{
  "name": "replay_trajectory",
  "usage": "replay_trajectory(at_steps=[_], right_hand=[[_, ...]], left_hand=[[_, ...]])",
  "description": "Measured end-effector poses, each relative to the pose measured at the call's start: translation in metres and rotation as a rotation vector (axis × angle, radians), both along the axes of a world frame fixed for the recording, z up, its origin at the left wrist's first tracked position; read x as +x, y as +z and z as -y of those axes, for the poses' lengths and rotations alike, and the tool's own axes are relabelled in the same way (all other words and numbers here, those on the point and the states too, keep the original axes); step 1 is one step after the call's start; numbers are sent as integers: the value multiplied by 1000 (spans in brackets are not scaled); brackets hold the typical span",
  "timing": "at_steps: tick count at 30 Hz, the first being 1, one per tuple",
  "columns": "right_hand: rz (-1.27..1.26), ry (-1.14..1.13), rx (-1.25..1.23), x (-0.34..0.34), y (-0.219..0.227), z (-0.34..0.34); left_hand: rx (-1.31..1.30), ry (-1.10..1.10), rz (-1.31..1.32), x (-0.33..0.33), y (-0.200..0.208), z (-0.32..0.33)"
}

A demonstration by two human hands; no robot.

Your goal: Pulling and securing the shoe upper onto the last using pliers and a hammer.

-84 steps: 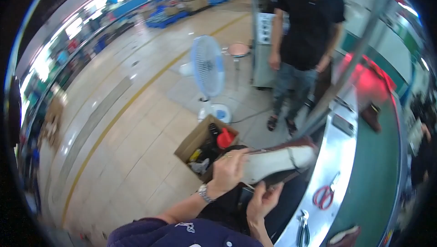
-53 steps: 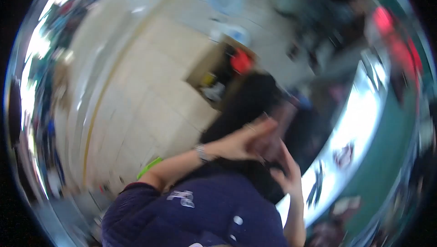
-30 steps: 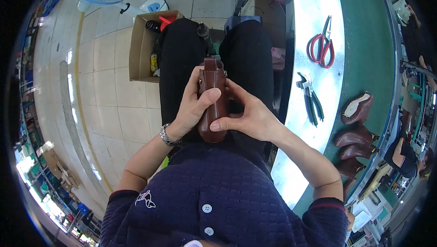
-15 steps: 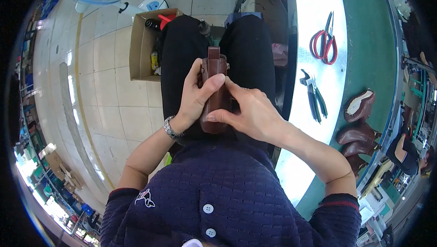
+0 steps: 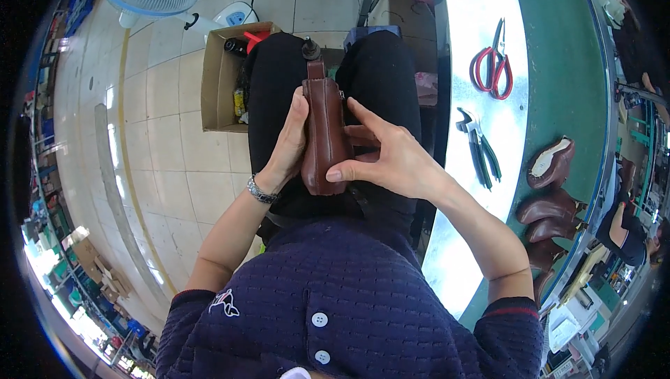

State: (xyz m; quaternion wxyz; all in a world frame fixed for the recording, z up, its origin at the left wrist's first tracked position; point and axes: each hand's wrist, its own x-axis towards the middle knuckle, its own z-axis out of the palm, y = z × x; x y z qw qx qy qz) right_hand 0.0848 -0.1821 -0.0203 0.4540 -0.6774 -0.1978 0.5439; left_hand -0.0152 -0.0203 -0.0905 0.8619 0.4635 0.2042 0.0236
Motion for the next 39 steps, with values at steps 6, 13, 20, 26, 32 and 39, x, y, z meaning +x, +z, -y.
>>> replay_trajectory(at_steps=[6, 13, 20, 26, 32, 39], right_hand=[[103, 98, 11, -6, 9, -9], [193, 165, -162, -18, 20, -19], [412, 102, -104, -39, 13, -21], [610, 20, 1, -54, 1, -11], [538, -137, 116, -60, -13, 5], [195, -180, 84, -36, -2, 6]], left_hand=[[98, 41, -9, -10, -12, 13], [239, 28, -31, -10, -17, 7], [184, 38, -9, -4, -26, -2], [93, 2, 52, -3, -26, -3], [-11, -85, 105, -12, -26, -4], [6, -155, 160, -25, -14, -5]])
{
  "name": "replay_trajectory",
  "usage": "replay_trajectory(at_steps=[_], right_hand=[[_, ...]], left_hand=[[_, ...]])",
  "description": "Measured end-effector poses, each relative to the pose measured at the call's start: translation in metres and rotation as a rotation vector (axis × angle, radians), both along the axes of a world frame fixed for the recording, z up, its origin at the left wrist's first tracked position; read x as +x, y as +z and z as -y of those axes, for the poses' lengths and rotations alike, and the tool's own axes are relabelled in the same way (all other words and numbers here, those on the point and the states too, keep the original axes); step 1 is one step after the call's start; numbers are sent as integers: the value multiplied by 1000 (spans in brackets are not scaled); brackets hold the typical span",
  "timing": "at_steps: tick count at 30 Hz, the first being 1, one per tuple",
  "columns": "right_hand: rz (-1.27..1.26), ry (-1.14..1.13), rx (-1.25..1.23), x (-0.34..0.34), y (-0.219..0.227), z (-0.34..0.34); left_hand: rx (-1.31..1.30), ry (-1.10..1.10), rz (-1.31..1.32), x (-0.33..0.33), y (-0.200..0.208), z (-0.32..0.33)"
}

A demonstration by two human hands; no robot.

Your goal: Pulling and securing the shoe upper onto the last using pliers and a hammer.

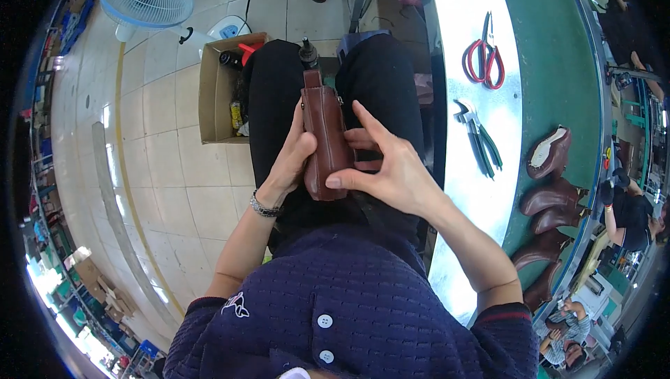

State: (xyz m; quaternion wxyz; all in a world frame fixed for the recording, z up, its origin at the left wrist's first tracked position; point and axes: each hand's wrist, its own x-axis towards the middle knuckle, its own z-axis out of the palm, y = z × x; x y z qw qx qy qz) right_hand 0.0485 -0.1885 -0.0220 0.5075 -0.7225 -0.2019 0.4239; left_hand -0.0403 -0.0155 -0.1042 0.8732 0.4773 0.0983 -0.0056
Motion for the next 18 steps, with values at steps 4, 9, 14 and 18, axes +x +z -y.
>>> replay_trajectory(at_steps=[4, 9, 14, 18], right_hand=[[45, 182, -197, 16, 11, -11], [45, 161, -170, 17, 14, -11], [-2, 31, -133, 20, 8, 0], [1, -67, -31, 25, -4, 8]], left_hand=[[-84, 50, -97, 3, 10, 18], [22, 49, -68, 6, 5, 15], [73, -195, 252, -2, -25, -14], [408, -278, 97, -2, -26, -2]])
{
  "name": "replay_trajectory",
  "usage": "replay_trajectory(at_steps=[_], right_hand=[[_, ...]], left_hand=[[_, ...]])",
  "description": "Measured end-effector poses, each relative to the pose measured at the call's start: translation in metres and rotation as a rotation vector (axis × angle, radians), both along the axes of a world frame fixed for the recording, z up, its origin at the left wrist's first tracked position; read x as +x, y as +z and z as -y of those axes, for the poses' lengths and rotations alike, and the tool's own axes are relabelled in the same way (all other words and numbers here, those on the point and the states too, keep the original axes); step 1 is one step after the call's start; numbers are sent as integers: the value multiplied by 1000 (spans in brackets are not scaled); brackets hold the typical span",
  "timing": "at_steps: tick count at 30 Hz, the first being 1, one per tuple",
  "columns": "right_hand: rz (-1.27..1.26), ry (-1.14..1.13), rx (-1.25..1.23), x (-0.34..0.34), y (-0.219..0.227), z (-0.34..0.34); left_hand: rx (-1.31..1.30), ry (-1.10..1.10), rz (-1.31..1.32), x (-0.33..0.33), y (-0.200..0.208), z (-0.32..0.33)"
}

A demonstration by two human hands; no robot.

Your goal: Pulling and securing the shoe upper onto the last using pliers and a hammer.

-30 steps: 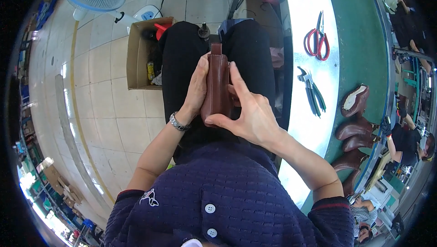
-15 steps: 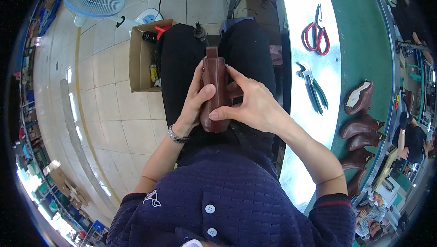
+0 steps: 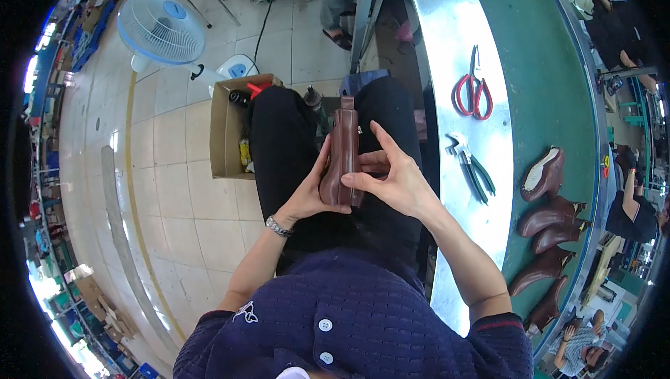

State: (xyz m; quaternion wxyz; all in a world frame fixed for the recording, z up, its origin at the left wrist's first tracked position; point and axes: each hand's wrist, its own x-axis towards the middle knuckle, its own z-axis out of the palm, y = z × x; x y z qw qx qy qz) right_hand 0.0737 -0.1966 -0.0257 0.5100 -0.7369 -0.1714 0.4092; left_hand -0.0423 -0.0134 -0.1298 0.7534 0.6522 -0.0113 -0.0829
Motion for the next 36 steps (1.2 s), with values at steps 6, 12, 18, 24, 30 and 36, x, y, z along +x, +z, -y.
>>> replay_trajectory(at_steps=[6, 12, 18, 24, 30, 36], right_hand=[[127, -359, 218, 29, 7, 29], [908, -315, -820, 23, -111, 168], [933, -391, -764, 11, -109, 172], [825, -320, -800, 18, -100, 175], [43, -597, -270, 14, -85, 182], [-547, -791, -39, 7, -11, 142]], left_hand=[[-170, 271, 42, 12, 59, -37], [-309, 384, -486, 36, 80, -86], [-255, 205, -522, 68, 74, -88], [-161, 196, -513, 86, 57, -75], [-123, 240, -556, 76, 58, -77], [-98, 306, -524, 81, 73, -68]])
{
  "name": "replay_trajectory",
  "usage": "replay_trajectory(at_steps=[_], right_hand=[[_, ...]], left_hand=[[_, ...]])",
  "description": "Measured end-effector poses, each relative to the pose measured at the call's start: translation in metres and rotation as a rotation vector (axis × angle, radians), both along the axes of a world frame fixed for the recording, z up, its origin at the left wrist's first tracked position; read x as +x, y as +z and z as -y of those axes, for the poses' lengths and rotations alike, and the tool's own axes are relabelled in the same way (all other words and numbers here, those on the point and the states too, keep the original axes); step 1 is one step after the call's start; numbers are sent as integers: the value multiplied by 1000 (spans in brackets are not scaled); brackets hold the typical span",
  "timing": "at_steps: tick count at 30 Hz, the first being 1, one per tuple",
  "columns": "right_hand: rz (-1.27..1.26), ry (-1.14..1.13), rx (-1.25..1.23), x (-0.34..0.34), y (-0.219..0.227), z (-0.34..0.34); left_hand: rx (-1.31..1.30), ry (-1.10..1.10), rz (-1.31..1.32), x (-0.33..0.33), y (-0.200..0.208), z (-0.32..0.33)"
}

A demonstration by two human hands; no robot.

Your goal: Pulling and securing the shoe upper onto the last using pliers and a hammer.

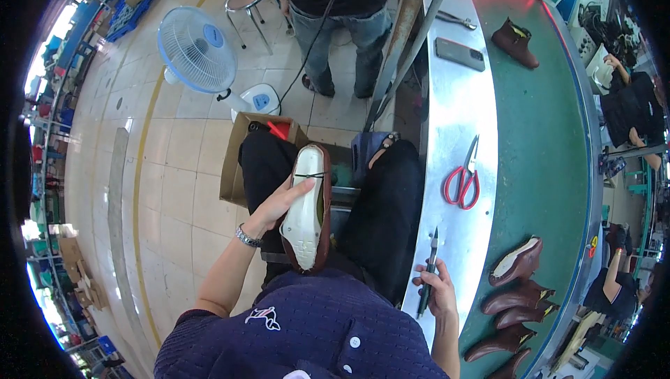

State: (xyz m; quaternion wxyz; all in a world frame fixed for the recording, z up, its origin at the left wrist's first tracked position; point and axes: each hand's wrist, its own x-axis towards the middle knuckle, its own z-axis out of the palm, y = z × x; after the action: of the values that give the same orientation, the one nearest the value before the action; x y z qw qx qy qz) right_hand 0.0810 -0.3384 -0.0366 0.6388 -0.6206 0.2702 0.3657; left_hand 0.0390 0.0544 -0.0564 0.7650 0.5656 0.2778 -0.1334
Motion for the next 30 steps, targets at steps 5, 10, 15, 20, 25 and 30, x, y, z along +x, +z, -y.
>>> replay_trajectory(at_steps=[5, 10, 15, 20, 25, 30], right_hand=[[132, 437, 30, 36, 42, -70], [176, 704, 135, 65, 81, -158], [94, 841, 297, 75, 92, -219], [-74, 737, 162, 71, 85, -248], [17, 817, 93, 75, 84, -250], [308, 917, -22, 57, 61, -237]], left_hand=[[66, -34, 31, 3, 2, -7], [664, -41, 235, 7, 10, -8], [305, 178, 381, 25, 4, -24], [283, 245, 470, 41, -23, -19], [258, 297, 419, 44, -16, -17], [265, 291, 412, 47, -10, -13]])
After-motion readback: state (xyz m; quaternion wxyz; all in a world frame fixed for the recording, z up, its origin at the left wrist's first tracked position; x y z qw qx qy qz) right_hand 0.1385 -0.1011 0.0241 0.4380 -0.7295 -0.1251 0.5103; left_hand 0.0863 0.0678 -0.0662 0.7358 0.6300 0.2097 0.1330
